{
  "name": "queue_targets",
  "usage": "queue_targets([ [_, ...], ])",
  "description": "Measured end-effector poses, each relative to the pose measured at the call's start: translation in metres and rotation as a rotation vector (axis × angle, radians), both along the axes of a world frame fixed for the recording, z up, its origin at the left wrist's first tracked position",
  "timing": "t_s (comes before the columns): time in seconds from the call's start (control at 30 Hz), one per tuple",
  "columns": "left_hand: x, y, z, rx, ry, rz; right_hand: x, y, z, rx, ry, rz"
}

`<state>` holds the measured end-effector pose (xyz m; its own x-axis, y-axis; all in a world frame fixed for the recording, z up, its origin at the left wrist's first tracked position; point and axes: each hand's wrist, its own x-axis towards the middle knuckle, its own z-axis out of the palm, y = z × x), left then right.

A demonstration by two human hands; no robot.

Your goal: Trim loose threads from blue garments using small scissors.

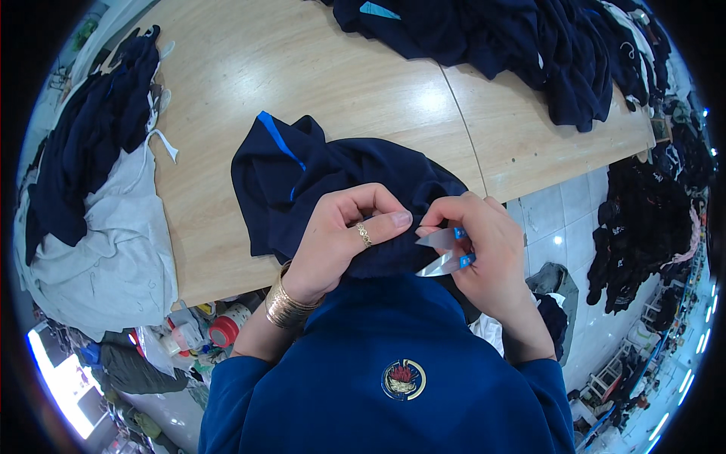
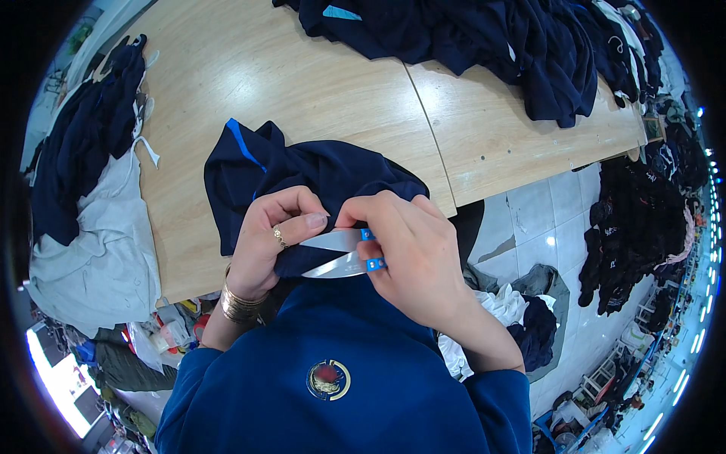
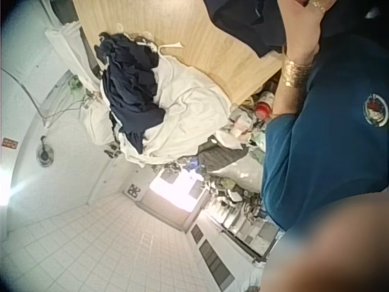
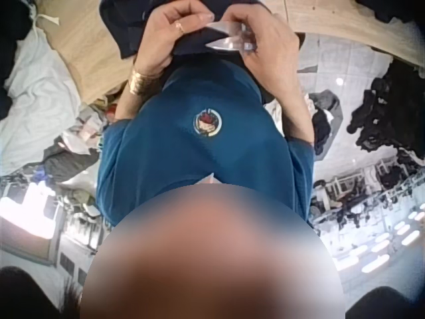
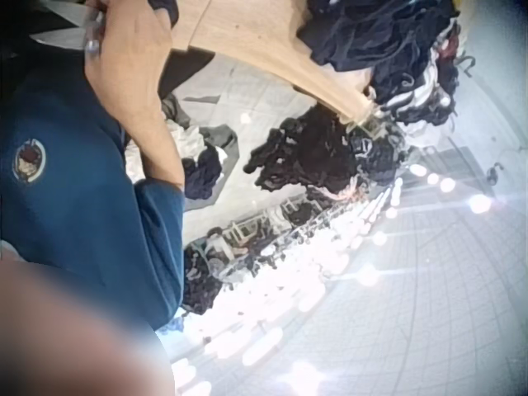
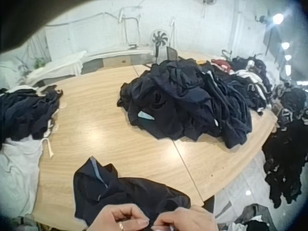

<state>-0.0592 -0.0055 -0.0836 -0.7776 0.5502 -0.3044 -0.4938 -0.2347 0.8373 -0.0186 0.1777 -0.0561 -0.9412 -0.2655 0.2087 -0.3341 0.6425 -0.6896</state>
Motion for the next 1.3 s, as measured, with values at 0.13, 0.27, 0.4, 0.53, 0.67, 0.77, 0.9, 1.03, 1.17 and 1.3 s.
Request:
queue_targets([
  [0.13,0.0,0.0,-0.002,-0.012,-0.004,-0.017,-0.002,0.0,0.001,0.048,0.027,0.045],
  [0.27,0.001,0.0,-0.002,0.019,-0.01,0.0,0.002,0.004,0.0,-0.515,-0.267,-0.168],
  [0.4,0.0,-0.002,-0.004,0.058,-0.06,0.006,0.002,0.011,0.006,-0.267,-0.225,-0.155],
  [0.53,0.0,-0.003,-0.004,0.086,-0.099,0.009,0.001,0.015,0.003,-0.04,-0.035,-0.081],
  [0.67,0.0,-0.003,-0.005,0.113,-0.123,0.006,0.003,0.018,-0.004,0.214,0.107,-0.038],
  [0.77,0.0,-0.004,-0.006,0.114,-0.117,0.003,0.003,0.013,-0.001,0.297,0.13,-0.077],
  [0.9,0.0,-0.004,-0.006,0.108,-0.112,-0.014,0.003,0.012,-0.003,0.336,0.165,-0.082],
  [1.03,-0.001,-0.003,-0.007,0.138,-0.148,-0.027,0.003,0.011,-0.003,0.39,0.241,-0.092],
  [1.17,-0.002,-0.003,-0.01,0.166,-0.178,-0.044,0.001,0.01,-0.003,0.38,0.264,-0.093],
  [1.3,-0.002,-0.004,-0.01,0.191,-0.19,-0.066,0.001,0.014,-0.006,0.358,0.206,-0.082],
])
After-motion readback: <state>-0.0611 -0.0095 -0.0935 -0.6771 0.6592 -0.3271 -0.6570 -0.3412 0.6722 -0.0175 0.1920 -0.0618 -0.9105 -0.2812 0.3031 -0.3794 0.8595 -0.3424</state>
